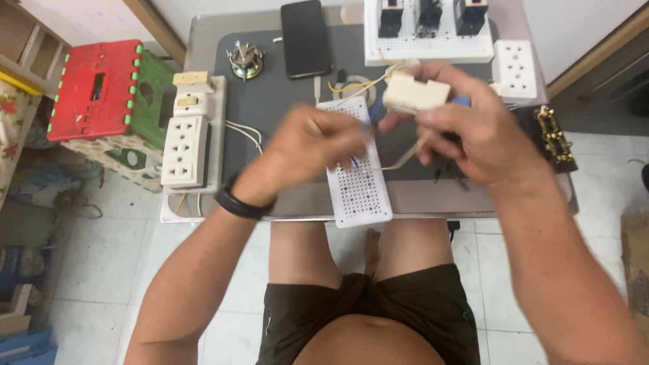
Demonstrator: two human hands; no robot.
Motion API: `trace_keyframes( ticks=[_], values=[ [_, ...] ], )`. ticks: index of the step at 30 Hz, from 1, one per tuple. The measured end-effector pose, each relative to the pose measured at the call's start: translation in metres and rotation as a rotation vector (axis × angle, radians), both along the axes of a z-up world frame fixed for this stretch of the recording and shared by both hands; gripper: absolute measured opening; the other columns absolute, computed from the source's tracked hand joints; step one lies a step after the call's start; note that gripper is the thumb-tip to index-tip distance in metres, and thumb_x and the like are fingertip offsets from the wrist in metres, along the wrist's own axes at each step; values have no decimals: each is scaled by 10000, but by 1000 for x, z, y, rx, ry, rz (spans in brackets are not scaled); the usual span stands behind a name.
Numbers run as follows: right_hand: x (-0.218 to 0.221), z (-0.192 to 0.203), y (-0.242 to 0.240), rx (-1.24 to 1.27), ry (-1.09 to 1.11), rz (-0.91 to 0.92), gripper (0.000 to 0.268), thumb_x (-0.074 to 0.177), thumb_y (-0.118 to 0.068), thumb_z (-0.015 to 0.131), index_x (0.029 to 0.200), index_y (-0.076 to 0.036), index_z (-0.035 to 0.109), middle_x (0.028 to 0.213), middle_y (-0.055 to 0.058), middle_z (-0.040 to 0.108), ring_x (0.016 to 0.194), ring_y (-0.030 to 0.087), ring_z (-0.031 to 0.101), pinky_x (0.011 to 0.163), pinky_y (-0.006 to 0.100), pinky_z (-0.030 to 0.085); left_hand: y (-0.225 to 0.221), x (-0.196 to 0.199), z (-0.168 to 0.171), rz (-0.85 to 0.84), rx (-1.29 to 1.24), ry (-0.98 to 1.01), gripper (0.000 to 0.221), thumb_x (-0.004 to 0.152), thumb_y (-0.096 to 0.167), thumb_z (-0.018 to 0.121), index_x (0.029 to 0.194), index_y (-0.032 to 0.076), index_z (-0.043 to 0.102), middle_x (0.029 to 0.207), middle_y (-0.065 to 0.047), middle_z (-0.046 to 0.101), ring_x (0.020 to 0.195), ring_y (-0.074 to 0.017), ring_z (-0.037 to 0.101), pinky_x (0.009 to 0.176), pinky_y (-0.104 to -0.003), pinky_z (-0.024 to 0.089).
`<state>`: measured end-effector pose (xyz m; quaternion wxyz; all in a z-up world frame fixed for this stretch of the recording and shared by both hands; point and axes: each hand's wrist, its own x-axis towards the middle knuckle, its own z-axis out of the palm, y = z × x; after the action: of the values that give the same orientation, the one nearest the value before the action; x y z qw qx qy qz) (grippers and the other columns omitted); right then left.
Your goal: Wiring and assembling a white power strip, including connecting wires to terminals using a screwdriver.
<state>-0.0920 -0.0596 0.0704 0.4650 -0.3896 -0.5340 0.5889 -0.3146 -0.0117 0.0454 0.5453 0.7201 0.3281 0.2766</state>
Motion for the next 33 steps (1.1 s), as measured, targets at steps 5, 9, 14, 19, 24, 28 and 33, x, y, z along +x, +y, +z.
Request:
trace_keyframes(
  ticks=[5, 9, 14, 19, 24, 28, 33],
  values=[
    [-15, -8, 15, -3, -275, -77, 713, 861, -148, 644, 1483, 48, 355, 832, 139, 704, 488, 62, 404, 407, 212, 437, 21, -20, 11, 68, 208, -56, 176, 954, 248, 629, 915, 111, 732, 726, -27, 715, 506, -62, 627, 441, -153, 508],
    [-32, -16, 27, -264, -409, -105, 353, 786, -116, 693, 1132, -48, 666, 721, 83, 666, 634, 102, 625, 389, 222, 403, 37, -27, 5, -10, 203, -96, 237, 979, 238, 595, 1119, 76, 697, 754, -58, 695, 560, -94, 642, 490, -178, 558],
    [-41, -25, 38, -316, -408, 72, 538, 728, -158, 732, 1260, -118, 663, 629, 38, 576, 582, 97, 562, 385, 216, 374, 35, -24, 5, -10, 206, -168, 248, 983, 258, 571, 1051, 58, 701, 803, -72, 689, 616, -133, 671, 562, -217, 606],
    [-50, -24, 39, 31, -424, -90, 299, 774, -107, 743, 1072, -101, 732, 949, -36, 720, 675, 35, 580, 410, 172, 455, 34, -17, 9, 38, 219, -195, 262, 981, 275, 552, 990, 60, 701, 746, -48, 676, 551, -113, 635, 502, -194, 538],
    [-50, -26, 36, 204, -466, -288, 114, 855, -140, 698, 896, -52, 757, 869, 22, 746, 546, 63, 557, 397, 180, 472, 44, -13, 2, 30, 229, -195, 257, 977, 254, 586, 1125, 69, 686, 715, -59, 679, 537, -114, 645, 492, -187, 534],
    [-37, -23, 35, 438, -663, -373, 243, 963, -95, 608, 747, -67, 716, 716, 11, 677, 488, 78, 534, 478, 219, 417, 56, -23, -11, 52, 339, -109, 207, 978, 195, 652, 1136, 74, 709, 646, -6, 613, 510, -52, 559, 463, -170, 513],
    [-15, -50, 58, 682, -887, -451, 214, 1003, -72, 687, 794, -57, 649, 675, 14, 604, 610, 116, 478, 570, 308, 394, 79, -32, -37, 106, 293, -46, 169, 981, 135, 619, 1079, 42, 720, 686, -13, 624, 523, -62, 610, 451, -183, 553]
  ],
)
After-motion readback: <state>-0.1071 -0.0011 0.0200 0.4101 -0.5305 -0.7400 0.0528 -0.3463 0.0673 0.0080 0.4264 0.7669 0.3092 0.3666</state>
